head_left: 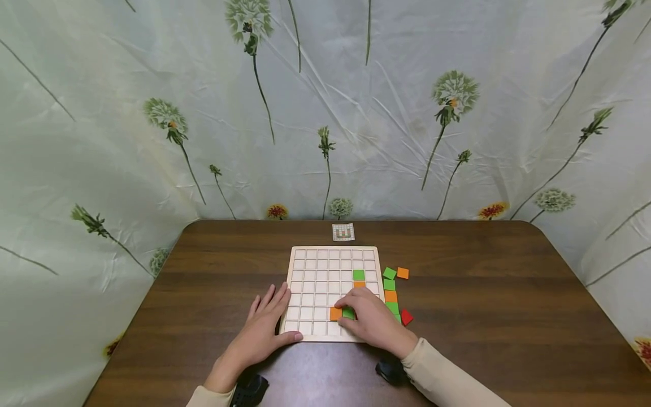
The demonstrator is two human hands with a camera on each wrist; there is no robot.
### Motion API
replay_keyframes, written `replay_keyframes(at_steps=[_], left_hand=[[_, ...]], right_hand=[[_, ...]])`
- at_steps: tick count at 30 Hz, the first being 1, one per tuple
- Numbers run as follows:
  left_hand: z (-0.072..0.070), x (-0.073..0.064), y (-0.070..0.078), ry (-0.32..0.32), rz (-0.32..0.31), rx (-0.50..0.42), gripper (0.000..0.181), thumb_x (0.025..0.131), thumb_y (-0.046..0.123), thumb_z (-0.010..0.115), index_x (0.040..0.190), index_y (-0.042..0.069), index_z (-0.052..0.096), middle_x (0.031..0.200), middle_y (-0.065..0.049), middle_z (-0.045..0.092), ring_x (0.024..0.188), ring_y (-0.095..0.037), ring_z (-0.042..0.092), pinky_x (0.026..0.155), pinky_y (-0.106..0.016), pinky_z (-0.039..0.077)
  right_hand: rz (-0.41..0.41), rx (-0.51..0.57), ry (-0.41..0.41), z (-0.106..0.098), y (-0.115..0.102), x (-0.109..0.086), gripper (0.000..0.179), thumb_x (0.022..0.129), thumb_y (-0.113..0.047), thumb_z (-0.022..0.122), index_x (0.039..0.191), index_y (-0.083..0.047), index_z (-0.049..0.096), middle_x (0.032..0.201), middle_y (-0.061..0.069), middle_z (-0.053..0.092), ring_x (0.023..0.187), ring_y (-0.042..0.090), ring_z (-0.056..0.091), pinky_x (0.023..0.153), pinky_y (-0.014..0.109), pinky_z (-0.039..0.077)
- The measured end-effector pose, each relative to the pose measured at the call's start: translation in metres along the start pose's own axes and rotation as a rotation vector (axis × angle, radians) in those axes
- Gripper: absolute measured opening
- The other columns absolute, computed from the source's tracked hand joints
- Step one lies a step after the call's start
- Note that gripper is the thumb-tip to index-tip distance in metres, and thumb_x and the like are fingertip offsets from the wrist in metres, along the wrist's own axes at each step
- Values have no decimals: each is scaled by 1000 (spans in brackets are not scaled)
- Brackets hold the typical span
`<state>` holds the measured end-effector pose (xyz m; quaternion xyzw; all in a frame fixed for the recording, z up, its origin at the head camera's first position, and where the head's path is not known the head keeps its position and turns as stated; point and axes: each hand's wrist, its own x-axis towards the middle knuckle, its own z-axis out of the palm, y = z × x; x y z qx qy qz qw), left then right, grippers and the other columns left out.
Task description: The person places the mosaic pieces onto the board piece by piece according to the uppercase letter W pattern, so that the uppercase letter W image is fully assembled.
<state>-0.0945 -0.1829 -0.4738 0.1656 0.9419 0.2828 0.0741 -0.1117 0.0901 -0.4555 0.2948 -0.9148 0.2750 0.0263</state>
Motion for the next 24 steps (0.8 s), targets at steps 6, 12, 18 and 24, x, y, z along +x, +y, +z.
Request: replay_keyframes(at_steps=[6, 12, 18, 24], left_hand=[[0, 0, 0, 2, -1, 0, 102, 85, 58, 73, 158, 4, 28, 167, -10, 18, 153, -37, 8, 118, -62, 2], [0, 0, 0, 0, 1, -1, 101, 85, 57, 72, 158, 4, 28, 167, -10, 18, 153, -37, 7, 118, -62, 2], [0, 0, -1, 3, 4, 3, 101, 85, 58, 73, 158, 4, 28, 166, -11, 19, 153, -37, 8, 118, -62, 2], [0, 0, 0, 4, 2, 8, 101, 85, 57, 73, 158, 3, 29, 166, -11, 19, 153, -37, 8, 118, -62, 2]], right_hand=[[4, -8, -19, 1, -1, 4, 20, 85, -13, 78, 104, -8, 77, 98, 0, 69, 95, 19, 60, 86, 34, 51], [5, -8, -28, 1, -1, 6, 20, 85, -15, 77, 104, -8, 78, 97, -1, 69, 92, 17, 59, 84, 33, 52], [24, 0, -45, 1, -2, 8, 19, 86, -15, 77, 104, -8, 78, 97, -1, 68, 92, 17, 58, 84, 33, 52], [29, 9, -41, 2, -1, 7, 20, 85, -15, 77, 104, -8, 77, 98, -1, 68, 94, 17, 58, 86, 34, 51]])
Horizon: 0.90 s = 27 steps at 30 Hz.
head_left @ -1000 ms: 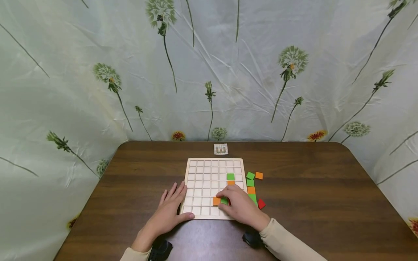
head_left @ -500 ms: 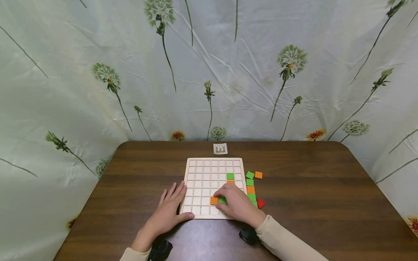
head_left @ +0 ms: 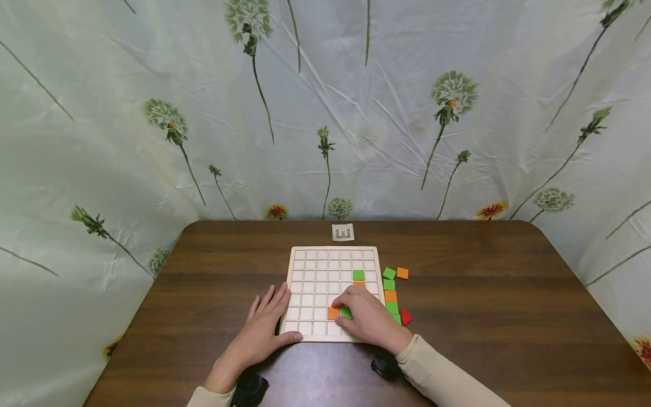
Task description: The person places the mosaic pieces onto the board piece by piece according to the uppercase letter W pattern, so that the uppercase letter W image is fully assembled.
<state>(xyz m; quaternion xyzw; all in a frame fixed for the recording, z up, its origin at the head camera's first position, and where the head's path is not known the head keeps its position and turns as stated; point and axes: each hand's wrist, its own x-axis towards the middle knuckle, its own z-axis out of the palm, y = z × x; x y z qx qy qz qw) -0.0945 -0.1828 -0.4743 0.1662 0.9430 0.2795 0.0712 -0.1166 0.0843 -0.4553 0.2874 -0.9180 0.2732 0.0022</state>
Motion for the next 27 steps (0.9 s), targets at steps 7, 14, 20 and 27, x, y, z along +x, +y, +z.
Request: replay_keyframes(at_steps=[7, 14, 20, 27], left_hand=[[1, 0, 0, -7, -2, 5, 100, 86, 56, 73, 158, 3, 28, 167, -11, 18, 153, -37, 7, 118, -62, 2], [0, 2, 0, -21, -2, 6, 101, 86, 55, 73, 159, 4, 25, 167, -10, 15, 154, -36, 5, 118, -62, 1], [-2, 3, 0, -36, 4, 3, 101, 86, 52, 74, 159, 4, 23, 167, -11, 13, 154, -37, 4, 118, -62, 0], [-3, 2, -1, -42, 5, 7, 102, 87, 54, 73, 160, 5, 21, 167, -11, 11, 154, -37, 3, 118, -62, 0]], right_hand=[[18, 25, 22, -4, 6, -7, 21, 84, -14, 78, 105, -10, 76, 98, -2, 66, 95, 17, 56, 83, 34, 51], [79, 32, 54, -18, 20, -13, 23, 84, -14, 81, 107, -9, 76, 100, -1, 67, 90, 15, 55, 76, 31, 51], [164, 70, 78, -33, 35, -19, 24, 85, -14, 81, 108, -9, 76, 102, 0, 68, 89, 16, 57, 79, 36, 50], [255, 70, 88, -47, 55, -27, 28, 88, -16, 79, 115, -10, 74, 111, 3, 68, 104, 25, 60, 88, 45, 51]])
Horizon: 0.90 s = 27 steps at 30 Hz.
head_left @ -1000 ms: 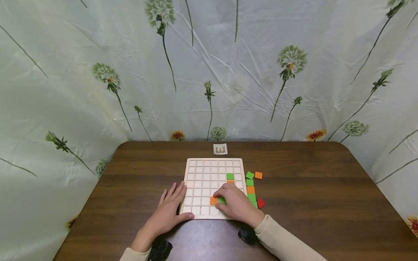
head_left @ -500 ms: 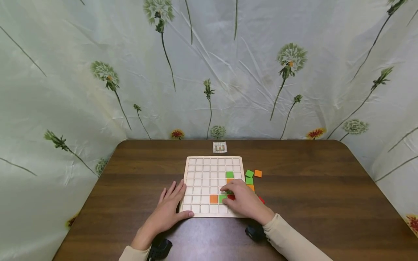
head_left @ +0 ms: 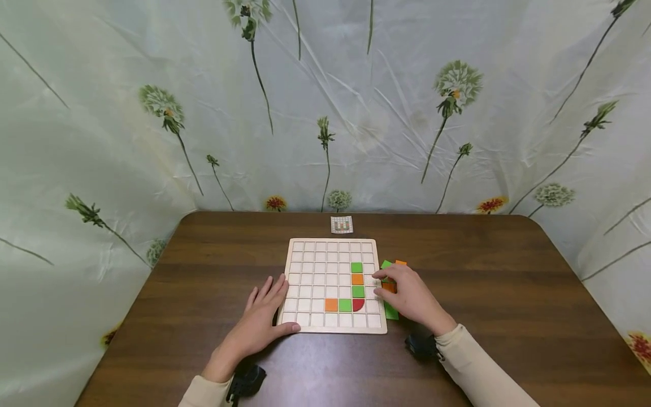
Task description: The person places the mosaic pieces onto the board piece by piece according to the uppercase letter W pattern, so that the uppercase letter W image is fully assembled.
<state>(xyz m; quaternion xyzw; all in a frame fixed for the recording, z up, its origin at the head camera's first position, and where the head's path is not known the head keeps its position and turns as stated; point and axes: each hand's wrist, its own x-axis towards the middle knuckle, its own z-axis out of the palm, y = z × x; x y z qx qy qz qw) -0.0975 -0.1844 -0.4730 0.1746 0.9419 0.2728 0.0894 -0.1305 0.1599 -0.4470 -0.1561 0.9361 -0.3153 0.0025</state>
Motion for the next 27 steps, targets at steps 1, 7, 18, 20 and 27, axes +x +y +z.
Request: replay_keyframes(at_steps=[1, 7, 18, 20, 27], left_hand=[[0, 0, 0, 1, -2, 1, 102, 87, 54, 73, 160, 4, 22, 167, -11, 11, 154, -37, 3, 118, -62, 0], [0, 0, 0, 0, -4, 2, 102, 87, 55, 73, 159, 4, 22, 167, -10, 11, 154, -36, 3, 118, -62, 0], [1, 0, -1, 6, 0, -11, 102, 86, 55, 73, 159, 5, 23, 167, -10, 13, 154, -35, 3, 118, -61, 0], [1, 1, -1, 8, 0, -11, 102, 86, 56, 73, 160, 5, 23, 167, -10, 13, 154, -35, 3, 118, -61, 0], [2, 1, -2, 18, 2, -7, 102, 86, 56, 73, 159, 5, 25, 167, -10, 14, 154, -35, 4, 118, -61, 0]], right_hand=[[5, -3, 6, -2, 3, 0, 28, 88, -16, 79, 115, -10, 74, 111, 4, 68, 108, 28, 60, 91, 47, 51], [39, -9, 6, -11, 18, 0, 30, 87, -19, 80, 114, -8, 74, 103, 3, 67, 98, 25, 60, 84, 45, 52], [28, -14, -8, -16, 37, 5, 29, 89, -18, 78, 114, -4, 74, 101, 4, 68, 89, 20, 60, 80, 41, 52], [16, -15, -11, -16, 38, 8, 27, 89, -17, 77, 113, -4, 74, 99, 5, 68, 88, 21, 61, 80, 42, 52], [-4, -37, -25, -15, 41, 15, 23, 89, -12, 76, 111, -6, 76, 96, 2, 67, 85, 19, 60, 78, 40, 51]])
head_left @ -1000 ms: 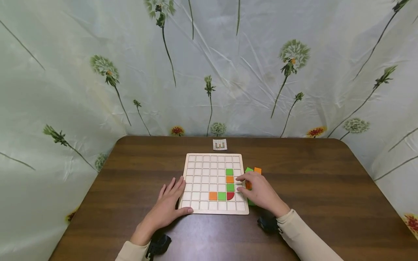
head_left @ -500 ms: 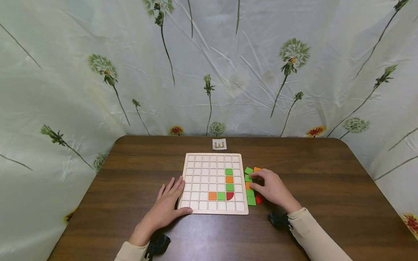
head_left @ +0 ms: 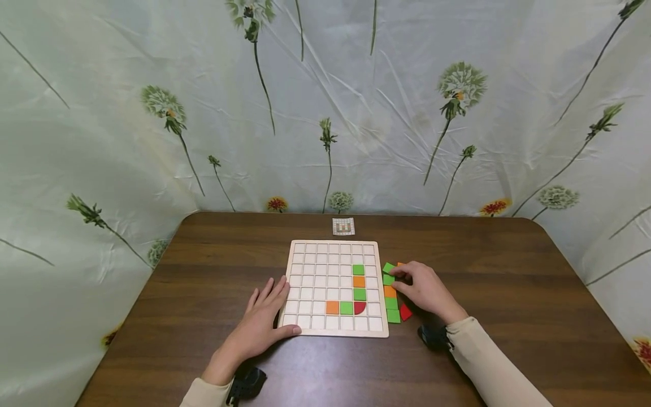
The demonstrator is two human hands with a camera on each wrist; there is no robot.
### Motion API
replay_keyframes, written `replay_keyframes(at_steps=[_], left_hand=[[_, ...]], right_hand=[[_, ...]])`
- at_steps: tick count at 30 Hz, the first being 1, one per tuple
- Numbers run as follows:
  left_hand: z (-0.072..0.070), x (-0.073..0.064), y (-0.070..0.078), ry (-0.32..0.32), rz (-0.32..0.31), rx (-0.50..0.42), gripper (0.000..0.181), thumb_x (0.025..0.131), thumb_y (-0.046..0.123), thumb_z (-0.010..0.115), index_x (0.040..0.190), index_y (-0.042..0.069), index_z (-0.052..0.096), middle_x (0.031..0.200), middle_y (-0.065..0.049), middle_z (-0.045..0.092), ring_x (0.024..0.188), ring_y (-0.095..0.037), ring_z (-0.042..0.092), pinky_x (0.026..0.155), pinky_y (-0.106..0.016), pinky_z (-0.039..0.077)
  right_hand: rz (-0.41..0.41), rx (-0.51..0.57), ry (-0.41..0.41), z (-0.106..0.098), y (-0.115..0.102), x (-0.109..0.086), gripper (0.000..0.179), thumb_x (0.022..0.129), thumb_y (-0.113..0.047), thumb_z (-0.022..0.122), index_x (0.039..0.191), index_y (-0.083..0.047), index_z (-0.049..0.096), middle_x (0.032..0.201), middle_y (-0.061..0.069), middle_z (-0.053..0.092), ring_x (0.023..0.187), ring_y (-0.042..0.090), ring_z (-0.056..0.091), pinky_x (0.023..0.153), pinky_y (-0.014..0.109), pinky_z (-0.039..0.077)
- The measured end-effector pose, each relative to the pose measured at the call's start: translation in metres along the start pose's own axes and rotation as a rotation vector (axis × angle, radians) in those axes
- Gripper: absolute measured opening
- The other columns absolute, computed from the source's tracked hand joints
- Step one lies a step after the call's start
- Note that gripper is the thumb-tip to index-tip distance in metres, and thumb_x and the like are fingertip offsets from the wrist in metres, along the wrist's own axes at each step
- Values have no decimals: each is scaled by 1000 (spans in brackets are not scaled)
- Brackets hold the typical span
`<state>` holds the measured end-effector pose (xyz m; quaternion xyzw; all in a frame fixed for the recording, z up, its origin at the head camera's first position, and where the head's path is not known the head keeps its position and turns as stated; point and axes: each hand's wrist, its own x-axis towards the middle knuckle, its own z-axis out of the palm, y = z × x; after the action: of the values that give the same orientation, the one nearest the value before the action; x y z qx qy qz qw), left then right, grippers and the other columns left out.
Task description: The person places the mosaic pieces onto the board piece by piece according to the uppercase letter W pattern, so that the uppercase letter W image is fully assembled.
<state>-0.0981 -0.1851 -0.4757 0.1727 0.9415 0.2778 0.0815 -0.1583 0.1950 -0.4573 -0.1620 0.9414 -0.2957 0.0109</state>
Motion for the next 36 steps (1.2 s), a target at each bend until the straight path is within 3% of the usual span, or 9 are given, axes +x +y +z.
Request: replay_keyframes(at_steps=[36], left_hand=[[-1, 0, 2, -8, 2, -1, 101, 87, 58, 70, 159, 5, 24, 167, -10, 14, 154, -37, 5, 117, -62, 1]], right_hand=[[49, -42, -18, -7, 6, -6, 20, 91, -13, 75, 110, -8, 77, 96, 2, 66, 84, 18, 58, 77, 41, 52]])
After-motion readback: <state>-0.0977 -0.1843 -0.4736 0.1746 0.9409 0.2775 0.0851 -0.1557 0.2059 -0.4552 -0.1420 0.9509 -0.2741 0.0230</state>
